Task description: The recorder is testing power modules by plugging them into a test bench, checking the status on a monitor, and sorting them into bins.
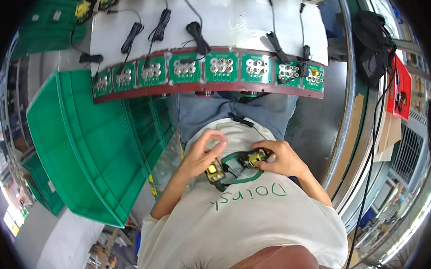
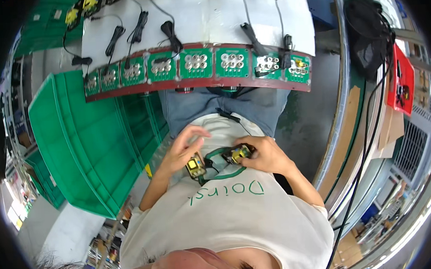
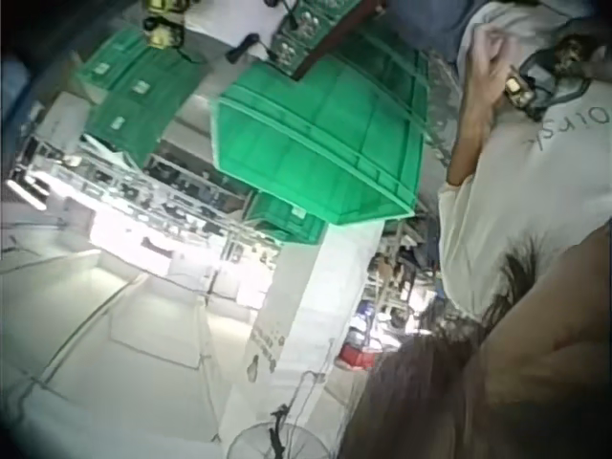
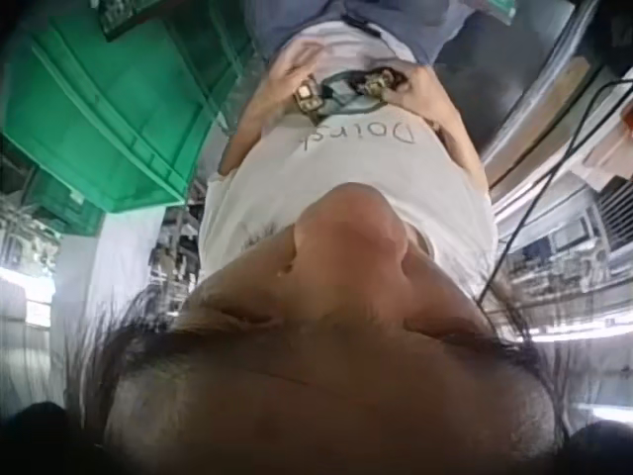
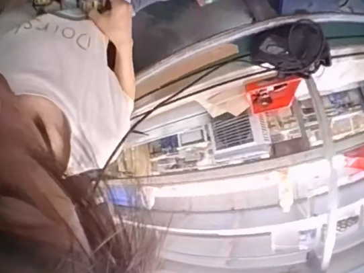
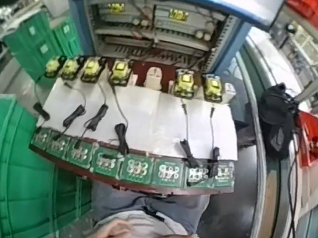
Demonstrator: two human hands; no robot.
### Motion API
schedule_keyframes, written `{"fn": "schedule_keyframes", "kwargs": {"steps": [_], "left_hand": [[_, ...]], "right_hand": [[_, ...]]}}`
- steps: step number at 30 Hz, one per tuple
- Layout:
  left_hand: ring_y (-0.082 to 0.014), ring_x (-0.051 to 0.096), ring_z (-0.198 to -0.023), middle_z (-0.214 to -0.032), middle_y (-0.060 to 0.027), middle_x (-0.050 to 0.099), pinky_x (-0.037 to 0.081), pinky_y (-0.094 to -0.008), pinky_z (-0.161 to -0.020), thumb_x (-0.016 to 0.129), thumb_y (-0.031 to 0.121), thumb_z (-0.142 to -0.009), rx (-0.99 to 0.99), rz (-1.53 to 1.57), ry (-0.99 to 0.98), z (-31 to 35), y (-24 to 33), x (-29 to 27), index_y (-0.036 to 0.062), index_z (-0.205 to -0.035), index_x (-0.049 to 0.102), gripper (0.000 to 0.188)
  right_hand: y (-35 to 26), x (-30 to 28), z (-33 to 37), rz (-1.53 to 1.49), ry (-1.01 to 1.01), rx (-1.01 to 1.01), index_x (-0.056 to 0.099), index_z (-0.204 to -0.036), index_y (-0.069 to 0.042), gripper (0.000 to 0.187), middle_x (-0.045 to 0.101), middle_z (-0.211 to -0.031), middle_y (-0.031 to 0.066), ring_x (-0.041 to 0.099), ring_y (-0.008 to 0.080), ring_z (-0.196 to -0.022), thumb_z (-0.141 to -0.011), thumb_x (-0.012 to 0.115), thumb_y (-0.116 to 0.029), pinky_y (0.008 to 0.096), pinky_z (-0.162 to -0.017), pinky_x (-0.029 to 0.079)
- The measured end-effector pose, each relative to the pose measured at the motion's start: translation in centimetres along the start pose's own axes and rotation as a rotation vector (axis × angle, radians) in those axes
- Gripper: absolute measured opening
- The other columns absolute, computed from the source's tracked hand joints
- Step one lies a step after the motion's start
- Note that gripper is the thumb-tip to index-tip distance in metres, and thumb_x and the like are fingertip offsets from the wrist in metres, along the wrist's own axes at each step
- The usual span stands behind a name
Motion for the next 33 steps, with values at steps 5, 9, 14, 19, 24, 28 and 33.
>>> {"fn": "schedule_keyframes", "kwargs": {"steps": [5,9,14,19,24,28,33], "left_hand": [[-0.0197,0.059,-0.072,-0.090,-0.0060,0.067,0.046,-0.0327,-0.063,0.079,0.021,-0.093,-0.063,-0.953,-0.426,-0.4,0.7,-1.3,0.0046,-0.095,0.067,0.020],[-0.0278,0.062,-0.079,-0.097,-0.0091,0.063,0.051,-0.0391,-0.069,0.077,0.022,-0.093,0.364,-0.931,-0.439,1.5,0.4,4.7,0.0049,-0.097,0.065,0.021],[-0.0359,0.063,-0.082,-0.107,-0.0134,0.061,0.054,-0.0479,-0.074,0.069,0.025,-0.099,0.301,-0.951,-0.127,1.8,-1.8,2.5,0.0067,-0.104,0.061,0.021],[-0.0399,0.062,-0.089,-0.113,-0.0164,0.061,0.053,-0.0495,-0.079,0.061,0.023,-0.104,0.221,-0.993,-0.038,0.5,-6.3,-0.7,0.0057,-0.113,0.060,0.020],[-0.0399,0.063,-0.088,-0.111,-0.0176,0.061,0.053,-0.0498,-0.084,0.061,0.021,-0.105,0.329,-1.244,0.009,3.7,-4.5,-0.5,0.0036,-0.124,0.059,0.025],[-0.0304,0.064,-0.094,-0.120,-0.0145,0.064,0.053,-0.0400,-0.090,0.064,0.015,-0.103,0.100,-0.793,-0.205,5.5,-3.2,-2.2,0.0023,-0.141,0.056,0.041],[-0.0220,0.063,-0.102,-0.129,-0.0107,0.065,0.052,-0.0317,-0.094,0.073,0.005,-0.095,-0.232,-0.064,-0.283,7.5,-4.3,-3.8,0.0037,-0.151,0.054,0.059]], "right_hand": [[1.1,0.3,0.9,0.494,0.088,-0.324,0.077,-0.112,-0.002,0.044,0.076,-0.109,0.0086,0.062,0.0303,-0.123,-0.078,0.088,-0.028,0.0439,-0.103,0.045],[-0.3,0.5,0.5,0.563,0.080,-0.528,0.077,-0.108,-0.002,0.045,0.075,-0.110,0.0082,0.061,0.0296,-0.125,-0.077,0.088,-0.033,0.0460,-0.107,0.041],[-3.6,-6.4,3.6,0.346,0.272,-0.590,0.075,-0.102,-0.004,0.045,0.074,-0.112,0.0109,0.060,0.0286,-0.124,-0.070,0.094,-0.029,0.0465,-0.110,0.036],[-2.9,-17.3,6.2,-0.575,0.451,-0.770,0.066,-0.132,-0.001,0.064,0.069,-0.127,0.0143,0.067,0.0224,-0.097,-0.080,0.092,-0.028,0.0333,-0.087,0.053],[-9.0,-26.4,3.0,-0.847,0.566,-0.756,0.057,-0.143,0.002,0.052,0.069,-0.115,0.0156,0.066,0.0170,-0.084,-0.107,0.065,-0.035,0.0250,-0.068,0.053],[-10.2,-33.2,-1.1,-0.890,0.676,-0.678,0.060,-0.133,0.005,0.046,0.071,-0.109,0.0165,0.068,0.0154,-0.083,-0.107,0.065,-0.032,0.0173,-0.064,0.049],[-11.8,-35.7,-5.5,-0.865,0.706,-0.678,0.061,-0.135,0.005,0.045,0.069,-0.114,0.0183,0.073,0.0210,-0.090,-0.105,0.069,-0.027,0.0214,-0.074,0.056]]}}
Point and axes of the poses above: each hand's wrist, its own z-axis away from the middle knuckle, its own x-axis out of the palm, y = z × x, the point moved 6 cm from there along -z, towards the middle knuckle
